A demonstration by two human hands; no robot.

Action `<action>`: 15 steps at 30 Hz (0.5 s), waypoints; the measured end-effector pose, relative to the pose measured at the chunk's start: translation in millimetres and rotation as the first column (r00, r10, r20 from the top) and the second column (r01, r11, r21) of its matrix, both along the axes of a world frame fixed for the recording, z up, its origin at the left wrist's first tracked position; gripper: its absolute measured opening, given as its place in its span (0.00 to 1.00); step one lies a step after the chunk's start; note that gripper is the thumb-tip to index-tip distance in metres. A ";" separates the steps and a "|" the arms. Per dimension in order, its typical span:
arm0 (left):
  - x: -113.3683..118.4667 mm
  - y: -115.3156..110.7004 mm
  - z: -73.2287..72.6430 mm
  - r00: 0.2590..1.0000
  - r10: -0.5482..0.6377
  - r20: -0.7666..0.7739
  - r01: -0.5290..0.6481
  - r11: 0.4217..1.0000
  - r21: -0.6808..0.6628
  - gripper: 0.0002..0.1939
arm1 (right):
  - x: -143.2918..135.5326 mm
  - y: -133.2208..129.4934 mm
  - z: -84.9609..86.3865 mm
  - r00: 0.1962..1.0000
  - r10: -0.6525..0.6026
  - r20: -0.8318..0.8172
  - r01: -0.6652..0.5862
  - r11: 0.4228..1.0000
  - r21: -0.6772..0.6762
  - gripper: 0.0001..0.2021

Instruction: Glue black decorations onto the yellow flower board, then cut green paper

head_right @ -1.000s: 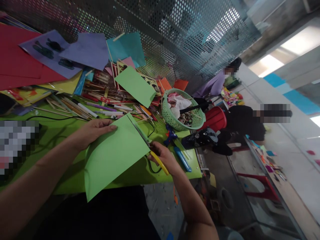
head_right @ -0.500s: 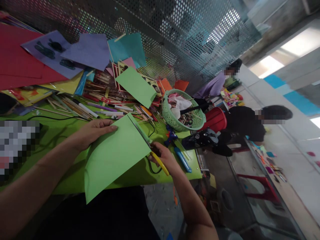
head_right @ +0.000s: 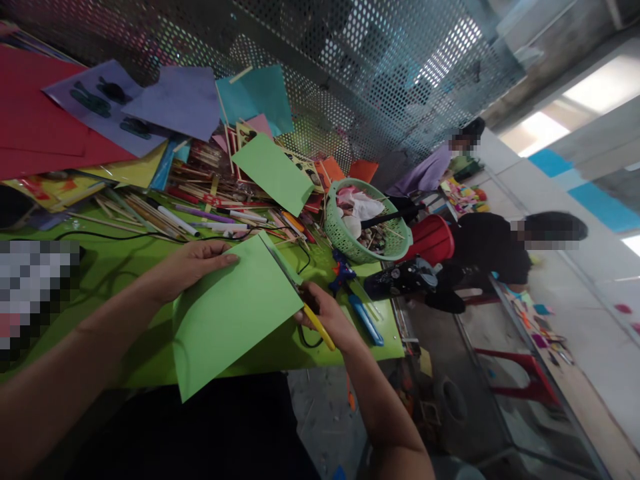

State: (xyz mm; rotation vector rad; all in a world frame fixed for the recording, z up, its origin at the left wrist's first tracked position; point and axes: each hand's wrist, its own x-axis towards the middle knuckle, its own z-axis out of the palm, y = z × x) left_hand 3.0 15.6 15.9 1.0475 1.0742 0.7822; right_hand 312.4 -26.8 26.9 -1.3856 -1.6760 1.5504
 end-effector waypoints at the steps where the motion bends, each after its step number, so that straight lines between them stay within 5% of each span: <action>1: -0.1 -0.1 0.5 1.000 -0.003 -0.004 0.003 1.000 0.006 0.15 | -0.3 0.0 -0.2 1.000 -0.010 -0.006 0.010 1.000 -0.007 0.27; 15: 0.3 0.9 -1.7 0.999 -0.042 -0.002 0.042 0.999 0.033 0.18 | 6.3 3.3 -7.8 0.998 -0.054 0.027 0.056 0.994 -0.091 0.25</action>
